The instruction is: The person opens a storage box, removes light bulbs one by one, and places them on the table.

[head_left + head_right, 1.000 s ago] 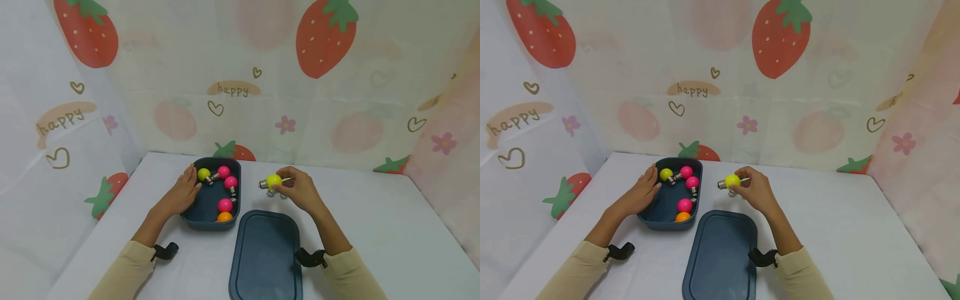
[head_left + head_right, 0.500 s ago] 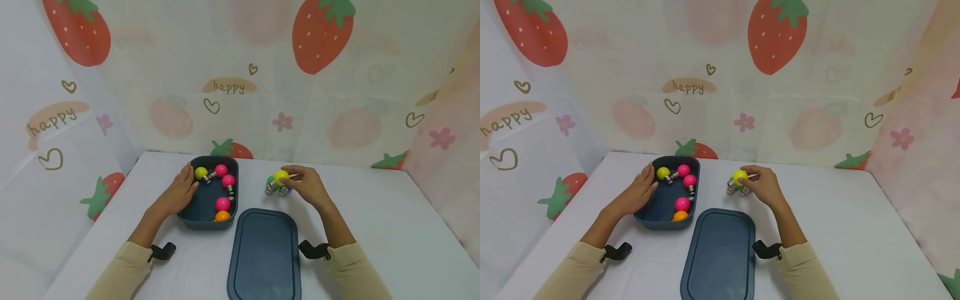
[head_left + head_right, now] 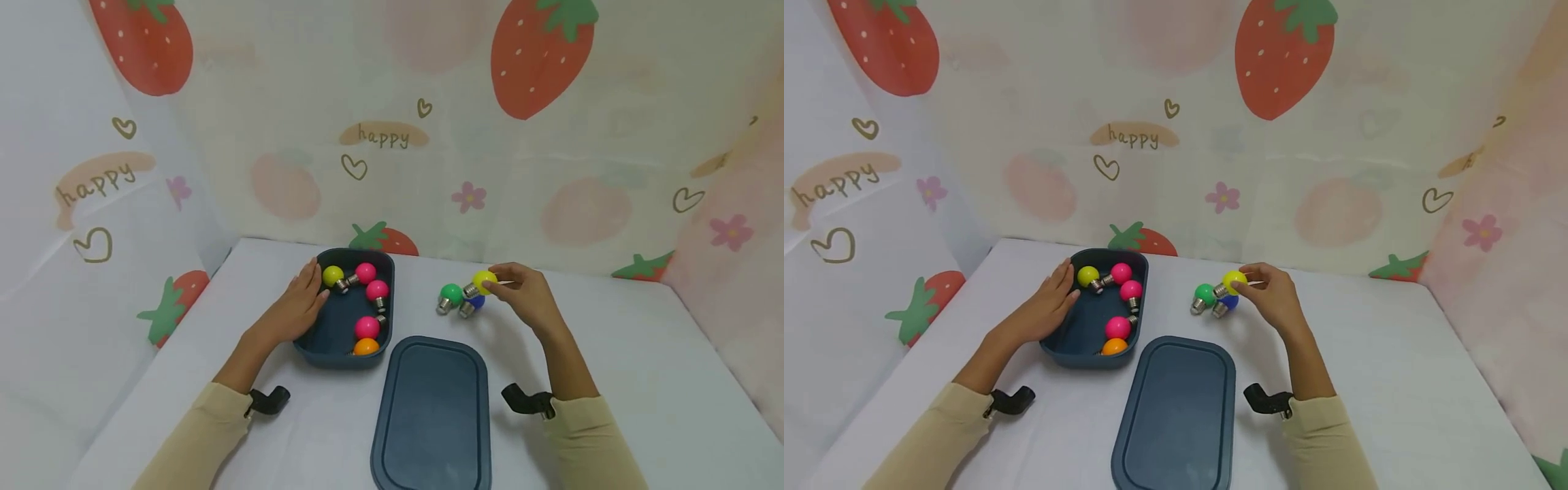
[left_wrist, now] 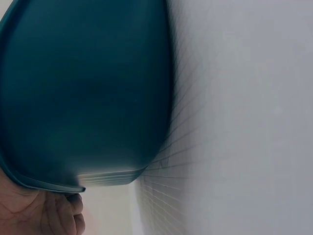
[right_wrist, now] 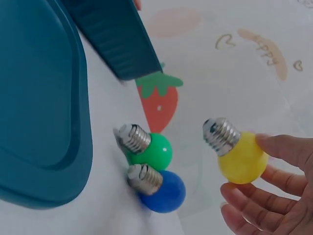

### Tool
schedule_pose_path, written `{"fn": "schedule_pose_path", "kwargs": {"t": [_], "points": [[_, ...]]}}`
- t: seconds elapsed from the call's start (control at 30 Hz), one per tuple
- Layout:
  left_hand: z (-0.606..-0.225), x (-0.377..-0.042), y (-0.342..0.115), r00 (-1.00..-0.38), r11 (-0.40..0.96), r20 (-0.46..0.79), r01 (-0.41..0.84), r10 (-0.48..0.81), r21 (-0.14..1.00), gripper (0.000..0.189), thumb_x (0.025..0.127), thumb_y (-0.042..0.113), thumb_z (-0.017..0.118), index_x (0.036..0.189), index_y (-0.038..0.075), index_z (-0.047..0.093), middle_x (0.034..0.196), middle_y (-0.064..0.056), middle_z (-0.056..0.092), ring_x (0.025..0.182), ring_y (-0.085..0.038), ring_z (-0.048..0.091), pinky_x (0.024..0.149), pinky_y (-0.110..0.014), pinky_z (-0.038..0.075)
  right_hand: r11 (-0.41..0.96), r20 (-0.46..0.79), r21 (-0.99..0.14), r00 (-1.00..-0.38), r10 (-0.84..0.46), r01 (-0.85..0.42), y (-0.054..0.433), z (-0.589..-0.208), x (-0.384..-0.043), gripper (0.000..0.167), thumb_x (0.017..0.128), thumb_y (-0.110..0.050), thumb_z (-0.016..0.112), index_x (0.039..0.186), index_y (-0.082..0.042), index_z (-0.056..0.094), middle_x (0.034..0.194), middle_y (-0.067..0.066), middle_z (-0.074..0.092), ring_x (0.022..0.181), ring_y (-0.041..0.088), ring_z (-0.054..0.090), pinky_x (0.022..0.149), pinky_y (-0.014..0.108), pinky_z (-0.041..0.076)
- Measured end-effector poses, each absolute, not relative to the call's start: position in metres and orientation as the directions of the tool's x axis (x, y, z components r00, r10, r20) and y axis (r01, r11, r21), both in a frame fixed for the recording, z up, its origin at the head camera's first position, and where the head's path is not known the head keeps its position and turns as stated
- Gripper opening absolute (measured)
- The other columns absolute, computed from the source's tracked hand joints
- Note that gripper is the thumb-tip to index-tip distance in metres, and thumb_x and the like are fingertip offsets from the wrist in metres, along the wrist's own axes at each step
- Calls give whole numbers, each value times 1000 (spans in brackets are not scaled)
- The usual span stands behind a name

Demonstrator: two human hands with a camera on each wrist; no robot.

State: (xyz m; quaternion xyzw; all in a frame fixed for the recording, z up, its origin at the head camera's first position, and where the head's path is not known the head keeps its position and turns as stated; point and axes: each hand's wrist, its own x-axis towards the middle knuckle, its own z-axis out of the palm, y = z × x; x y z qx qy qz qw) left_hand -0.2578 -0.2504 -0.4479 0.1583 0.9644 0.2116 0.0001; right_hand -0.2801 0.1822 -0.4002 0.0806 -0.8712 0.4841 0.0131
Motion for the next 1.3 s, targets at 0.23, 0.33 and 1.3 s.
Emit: {"fn": "schedule_pose_path", "kwargs": {"t": [0.23,0.33,1.3], "points": [[-446,-260,-249,-952,870,53,297,301,395,66,113,31,31,157,-10,6,168,-23,-4,155,-39,0,123,-56,7,524,60,-845,-993,-105,-106,192,-403,-283,46,98,-32,69,135,-5,65,133,21,63,117,35,64,97,47,53],[-446,-260,-249,-952,870,60,300,301,391,66,113,32,31,157,-10,6,168,-23,-3,155,-39,0,123,-57,8,538,56,-837,-994,-96,-99,196,-407,-286,44,100,-29,67,136,-4,64,135,22,62,118,36,64,93,40,56],[-446,-258,-249,-952,862,56,298,302,410,67,113,33,30,158,-10,5,168,-22,-4,155,-38,-1,123,-56,6,685,-17,-726,-994,-105,-60,205,-442,-299,40,104,-20,58,136,5,60,135,34,57,113,42,62,83,42,52]]}}
